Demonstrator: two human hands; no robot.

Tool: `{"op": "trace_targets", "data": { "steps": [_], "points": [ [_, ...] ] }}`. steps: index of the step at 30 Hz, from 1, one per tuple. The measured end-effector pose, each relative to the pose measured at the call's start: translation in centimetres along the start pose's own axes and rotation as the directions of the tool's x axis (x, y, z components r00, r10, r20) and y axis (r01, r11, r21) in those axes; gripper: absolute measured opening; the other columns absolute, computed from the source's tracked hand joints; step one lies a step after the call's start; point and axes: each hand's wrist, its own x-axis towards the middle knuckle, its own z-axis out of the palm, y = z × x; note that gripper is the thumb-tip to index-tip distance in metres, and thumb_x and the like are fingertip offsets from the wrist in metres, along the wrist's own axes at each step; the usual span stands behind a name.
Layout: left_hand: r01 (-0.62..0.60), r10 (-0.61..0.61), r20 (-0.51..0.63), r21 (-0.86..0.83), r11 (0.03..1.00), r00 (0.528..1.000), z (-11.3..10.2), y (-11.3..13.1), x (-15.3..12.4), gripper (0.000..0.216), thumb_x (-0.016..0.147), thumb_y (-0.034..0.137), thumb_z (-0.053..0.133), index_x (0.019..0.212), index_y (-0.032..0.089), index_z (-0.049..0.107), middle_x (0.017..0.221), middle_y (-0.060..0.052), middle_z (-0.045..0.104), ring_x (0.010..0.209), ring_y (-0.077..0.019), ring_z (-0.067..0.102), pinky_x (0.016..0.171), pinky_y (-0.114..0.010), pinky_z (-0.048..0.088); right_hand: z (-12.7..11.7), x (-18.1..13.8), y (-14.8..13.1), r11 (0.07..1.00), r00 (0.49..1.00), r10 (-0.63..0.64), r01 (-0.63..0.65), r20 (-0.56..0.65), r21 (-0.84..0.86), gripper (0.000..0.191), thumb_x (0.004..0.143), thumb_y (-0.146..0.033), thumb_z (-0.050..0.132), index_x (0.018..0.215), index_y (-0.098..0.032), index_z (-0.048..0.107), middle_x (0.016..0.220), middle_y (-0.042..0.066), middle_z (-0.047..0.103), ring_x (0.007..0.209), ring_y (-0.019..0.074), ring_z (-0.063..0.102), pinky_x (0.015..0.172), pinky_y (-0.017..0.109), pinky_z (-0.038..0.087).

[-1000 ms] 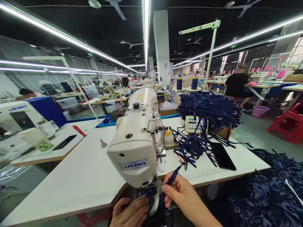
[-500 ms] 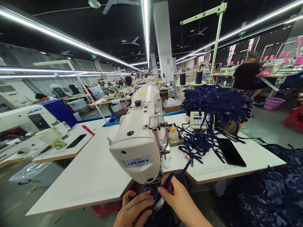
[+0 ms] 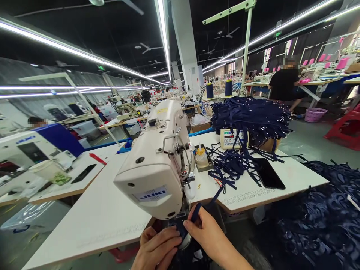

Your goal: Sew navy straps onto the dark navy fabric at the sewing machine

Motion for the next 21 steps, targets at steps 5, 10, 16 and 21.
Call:
{"op": "trace_targets", "data": {
  "steps": [5, 10, 16, 21],
  "points": [
    [-0.06, 0.06, 0.015, -0.031, 0.998, 0.998, -0.2, -0.1, 0.2, 0.023, 0.098, 0.029, 0.045, 0.104, 0.03, 0.068, 0.1, 0.001, 0.073, 0.102, -0.0134, 0.067, 0.089, -0.026, 0.047, 0.1, 0.0, 0.3, 1.0, 1.0, 0.006, -0.006, -0.015, 0.015, 0.012, 0.086, -0.032, 0.058, 0.087, -0.02, 0.053, 0.069, -0.006, 0.044, 0.067, 0.014, 0.042, 0.061, 0.024, 0.033],
    [-0.129, 0.129, 0.017, 0.011, 0.992, 0.992, -0.5, -0.7, 0.6, 0.023, 0.098, 0.027, 0.045, 0.106, 0.029, 0.067, 0.1, 0.002, 0.073, 0.102, -0.0123, 0.067, 0.089, -0.025, 0.047, 0.2, 0.1, 0.6, 1.0, 0.999, -0.023, 0.023, -0.027, 0.011, 0.011, 0.087, -0.03, 0.058, 0.087, -0.02, 0.053, 0.07, -0.006, 0.047, 0.068, 0.0146, 0.045, 0.063, 0.024, 0.035],
    [-0.212, 0.211, 0.022, 0.047, 0.976, 0.977, -0.8, -1.1, 0.6, 0.021, 0.098, 0.027, 0.047, 0.11, 0.028, 0.064, 0.103, 0.003, 0.073, 0.1, -0.0113, 0.068, 0.08, -0.025, 0.045, 0.7, -0.1, 0.8, 0.999, 0.998, -0.028, 0.029, -0.059, 0.014, 0.01, 0.088, -0.03, 0.056, 0.087, -0.021, 0.053, 0.07, -0.005, 0.048, 0.068, 0.0148, 0.048, 0.063, 0.024, 0.037],
    [-0.133, 0.133, 0.005, 0.035, 0.99, 0.991, -0.5, -0.3, 0.4, 0.022, 0.099, 0.027, 0.044, 0.107, 0.028, 0.064, 0.103, 0.001, 0.073, 0.101, -0.0111, 0.067, 0.085, -0.027, 0.041, 1.0, -0.1, 1.1, 0.999, 0.996, -0.039, 0.039, -0.086, -0.001, 0.009, 0.088, -0.029, 0.054, 0.086, -0.021, 0.052, 0.069, -0.005, 0.048, 0.068, 0.0151, 0.048, 0.063, 0.025, 0.038]
  ]
}}
